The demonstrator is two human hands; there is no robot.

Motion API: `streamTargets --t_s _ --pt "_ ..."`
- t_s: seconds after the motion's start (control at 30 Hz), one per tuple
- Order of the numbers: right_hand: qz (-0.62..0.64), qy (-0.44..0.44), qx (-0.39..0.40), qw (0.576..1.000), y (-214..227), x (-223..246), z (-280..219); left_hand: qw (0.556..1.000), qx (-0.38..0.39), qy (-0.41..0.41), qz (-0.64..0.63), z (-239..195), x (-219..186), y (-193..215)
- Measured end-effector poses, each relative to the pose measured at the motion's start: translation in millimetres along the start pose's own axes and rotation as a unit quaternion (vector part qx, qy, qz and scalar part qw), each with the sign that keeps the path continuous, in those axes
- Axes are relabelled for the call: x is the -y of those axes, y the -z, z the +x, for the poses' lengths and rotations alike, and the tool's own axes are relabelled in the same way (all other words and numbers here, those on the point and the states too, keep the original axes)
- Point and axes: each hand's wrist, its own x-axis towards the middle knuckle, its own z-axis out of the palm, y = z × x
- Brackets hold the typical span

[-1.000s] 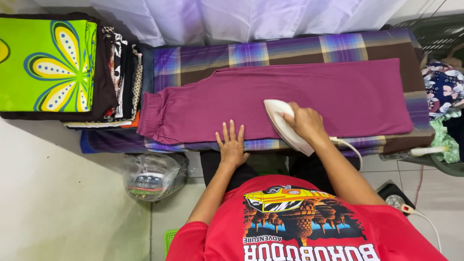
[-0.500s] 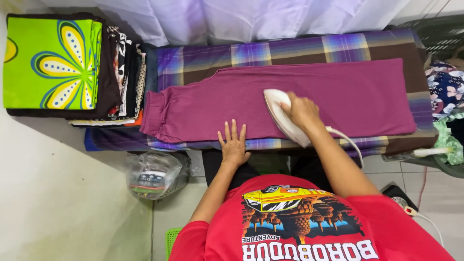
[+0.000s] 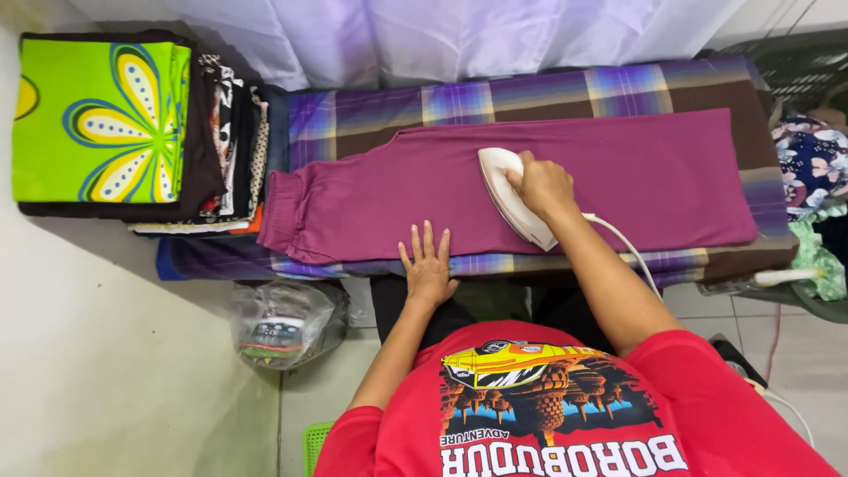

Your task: The person lays a pair of purple pants on a plaid ironing board and smooths them out. They then use a white electric iron to press the fabric, moving the iron back and forth across the surface of the pants.

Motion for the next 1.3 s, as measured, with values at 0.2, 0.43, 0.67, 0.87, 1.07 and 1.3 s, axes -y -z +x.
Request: streamTargets --t_s 0.2,0.43,0.67,0.87,1.07,1.3 --pt "-0.010 0.005 0.030 0.999 -4 -1 -49 1.000 0.001 -0.004 -0.014 0 1 -2" --pt "-0.005 -0.004 0.042 0.999 -1 -3 -54 1.000 -0.008 -0.011 -0.007 1 3 -6" --pt "0.003 -0.003 -0.012 1.000 2 -1 -1 1.000 -0.010 -0.008 -0.006 2 2 -7" --pt "-0.003 0.001 0.020 1.000 -1 -1 -33 1.000 -0.003 -0.009 -0.011 2 3 -7" --pt "-0.001 -0.002 0.036 0.999 5 -3 -44 1.000 0.013 -0.007 -0.010 0 0 5" --pt "0.002 0.003 0.004 1.000 -3 -9 -9 1.000 0.007 -0.003 -0.002 0 0 0"
